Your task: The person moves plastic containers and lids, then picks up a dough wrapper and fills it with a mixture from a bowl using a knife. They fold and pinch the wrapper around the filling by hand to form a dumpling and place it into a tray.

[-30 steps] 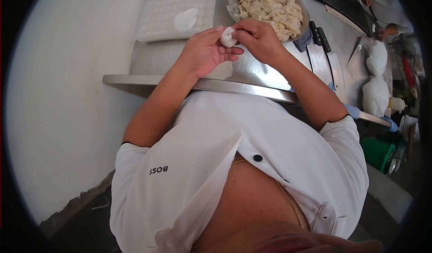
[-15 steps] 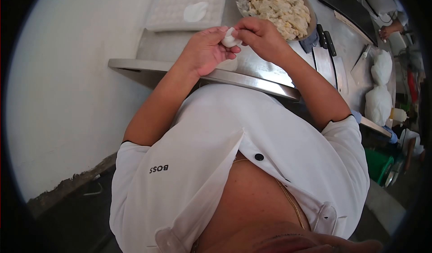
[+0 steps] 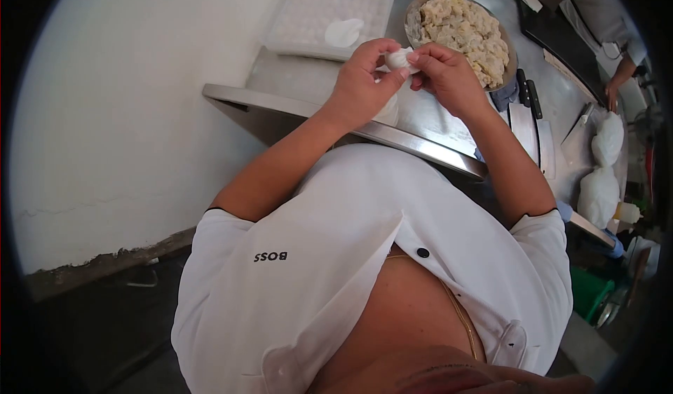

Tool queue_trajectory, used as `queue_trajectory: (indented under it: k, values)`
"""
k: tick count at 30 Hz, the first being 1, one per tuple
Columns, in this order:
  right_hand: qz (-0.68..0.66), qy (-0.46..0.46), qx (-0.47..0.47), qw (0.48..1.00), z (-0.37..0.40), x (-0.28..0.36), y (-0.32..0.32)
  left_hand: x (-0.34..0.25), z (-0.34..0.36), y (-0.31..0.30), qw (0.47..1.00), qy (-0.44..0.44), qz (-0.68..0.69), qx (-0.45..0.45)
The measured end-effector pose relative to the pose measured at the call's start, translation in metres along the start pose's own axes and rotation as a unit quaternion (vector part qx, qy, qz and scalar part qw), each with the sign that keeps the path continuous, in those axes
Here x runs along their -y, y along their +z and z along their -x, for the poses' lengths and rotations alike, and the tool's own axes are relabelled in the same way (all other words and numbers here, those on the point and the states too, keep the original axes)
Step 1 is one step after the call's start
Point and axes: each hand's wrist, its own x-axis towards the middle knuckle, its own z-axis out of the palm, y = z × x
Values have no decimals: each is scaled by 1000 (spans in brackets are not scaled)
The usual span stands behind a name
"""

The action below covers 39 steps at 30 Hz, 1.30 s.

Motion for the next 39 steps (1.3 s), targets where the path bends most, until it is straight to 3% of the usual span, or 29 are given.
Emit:
queue_trajectory:
  k: [1,2,3,5,7,10,12,14,15,21,24,26,29,31,34,36,37,38,39]
  values:
    - [-2,0,-2,1000,0,2,1,-8,-4,-4,981,-140,131,-7]
    - [36,-16,-11,999,1,5,2,-14,-6,-6,925,-278,258,-14]
    - [74,-30,-21,997,3,5,2,-14,-8,-11,923,-283,260,-12]
    - [106,-62,-5,992,4,1,3,-7,-13,-22,828,-343,427,118]
    - [201,-111,9,973,6,-1,4,-2,-11,-19,831,-338,426,115]
    - [217,-109,-14,970,6,-2,7,7,-8,-14,838,-335,422,81]
    - [202,-93,-19,975,0,-8,5,10,-7,-15,855,-328,398,50]
    - [54,-14,-21,998,-3,-6,5,8,-7,-17,852,-330,404,45]
    - [59,-12,-20,998,-4,-6,5,7,-8,-18,851,-332,404,43]
    - [215,-59,10,975,-13,-11,15,12,-7,-28,839,-354,411,32]
    - [330,-109,9,937,-28,1,23,19,-9,-42,848,-350,398,-3]
    - [441,-274,-29,854,-43,5,32,26,-14,-58,849,-349,397,-20]
    - [512,-272,28,814,-58,12,63,34,-22,-82,851,-337,402,-32]
    - [504,-249,29,827,-84,9,74,36,-29,-101,854,-323,407,-34]
    - [450,-227,29,863,-139,0,83,44,-42,-132,872,-338,350,-55]
    - [364,-146,13,920,-187,-6,85,70,-48,-149,941,-322,6,-102]
    - [375,-170,2,911,-217,-12,83,85,-48,-158,941,-321,7,-102]
    - [375,-169,2,911,-250,-21,81,102,-46,-167,947,-257,-186,-46]
    - [403,-175,-22,898,-283,-31,78,114,-46,-173,911,-182,-370,13]
